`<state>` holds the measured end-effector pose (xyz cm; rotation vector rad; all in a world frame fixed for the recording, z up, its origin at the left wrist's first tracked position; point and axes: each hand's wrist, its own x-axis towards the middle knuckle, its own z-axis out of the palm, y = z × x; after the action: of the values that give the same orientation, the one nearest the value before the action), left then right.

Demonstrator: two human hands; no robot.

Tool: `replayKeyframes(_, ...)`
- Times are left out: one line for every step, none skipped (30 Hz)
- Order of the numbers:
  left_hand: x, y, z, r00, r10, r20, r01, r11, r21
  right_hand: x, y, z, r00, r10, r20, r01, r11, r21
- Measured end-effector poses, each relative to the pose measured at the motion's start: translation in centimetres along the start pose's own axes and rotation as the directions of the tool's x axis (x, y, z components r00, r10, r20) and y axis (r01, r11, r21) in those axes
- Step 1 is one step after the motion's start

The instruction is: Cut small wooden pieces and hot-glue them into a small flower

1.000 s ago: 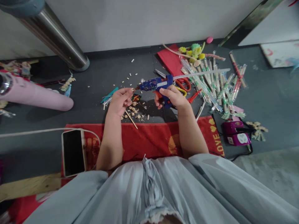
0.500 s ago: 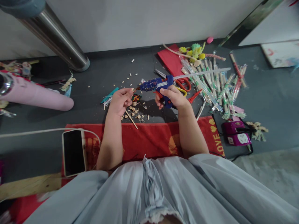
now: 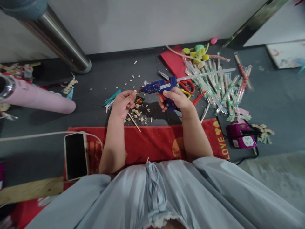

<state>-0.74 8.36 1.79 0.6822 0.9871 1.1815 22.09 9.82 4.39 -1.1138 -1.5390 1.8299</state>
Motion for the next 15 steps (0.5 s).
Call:
replayKeyframes(0.01, -0.02, -0.02, 1.0, 0.003, 0.004, -0.003, 1.0, -0.006, 0.06, 0.11, 0.0, 1.0, -0.017, 0.001, 0.017, 0.999, 0.029)
replayKeyframes(0.02, -0.03, -0.03, 1.0, 0.004, 0.009, -0.004, 1.0, -0.012, 0.12, 0.23, -0.02, 0.999, -0.036, 0.003, 0.035, 0.998, 0.055)
replayKeyframes(0.02, -0.03, -0.04, 1.0, 0.005, 0.012, -0.004, 1.0, -0.017, 0.16, 0.32, -0.04, 0.999, -0.051, 0.007, 0.05, 0.996, 0.076)
replayKeyframes(0.02, -0.02, -0.05, 1.0, 0.004, 0.016, -0.004, 1.0, -0.021, 0.19, 0.4, -0.08, 0.998, -0.061, 0.011, 0.059, 0.994, 0.092)
replayKeyframes(0.01, -0.01, -0.06, 1.0, 0.004, 0.02, -0.004, 1.0, -0.025, 0.19, 0.43, -0.11, 0.998, -0.065, 0.014, 0.064, 0.993, 0.104)
replayKeyframes(0.01, 0.0, -0.06, 1.0, 0.005, 0.022, -0.005, 1.0, -0.027, 0.18, 0.42, -0.15, 0.998, -0.069, 0.014, 0.067, 0.992, 0.111)
replayKeyframes(0.0, 0.02, -0.07, 1.0, 0.008, 0.024, -0.007, 1.0, -0.029, 0.15, 0.38, -0.17, 0.997, -0.071, 0.015, 0.068, 0.991, 0.114)
replayKeyframes(0.0, 0.03, -0.07, 1.0, 0.01, 0.023, -0.009, 1.0, -0.028, 0.11, 0.3, -0.18, 0.997, -0.07, 0.015, 0.068, 0.991, 0.114)
replayKeyframes(-0.01, 0.04, -0.07, 1.0, 0.011, 0.02, -0.011, 1.0, -0.025, 0.06, 0.2, -0.17, 0.998, -0.069, 0.012, 0.067, 0.991, 0.114)
replayKeyframes(-0.01, 0.05, -0.07, 1.0, 0.011, 0.016, -0.01, 1.0, -0.018, 0.01, 0.09, -0.15, 0.998, -0.068, 0.007, 0.067, 0.991, 0.114)
replayKeyframes(0.0, 0.05, -0.07, 1.0, 0.008, 0.011, -0.008, 1.0, -0.01, -0.02, -0.01, -0.12, 0.998, -0.066, 0.002, 0.065, 0.991, 0.114)
replayKeyframes(0.01, 0.04, -0.06, 1.0, 0.004, 0.006, -0.004, 1.0, -0.003, -0.04, -0.08, -0.08, 0.998, -0.065, -0.002, 0.065, 0.991, 0.113)
replayKeyframes(0.02, 0.03, -0.05, 1.0, 0.001, 0.003, -0.001, 1.0, 0.001, -0.05, -0.11, -0.04, 0.998, -0.068, -0.002, 0.067, 0.992, 0.111)
replayKeyframes(0.03, 0.02, -0.04, 1.0, 0.0, -0.001, 0.0, 1.0, 0.002, -0.03, -0.1, -0.02, 0.997, -0.072, 0.003, 0.071, 0.992, 0.108)
replayKeyframes(0.04, 0.01, -0.04, 1.0, 0.0, -0.004, 0.0, 1.0, 0.0, -0.01, -0.06, -0.02, 0.997, -0.077, 0.011, 0.075, 0.992, 0.105)
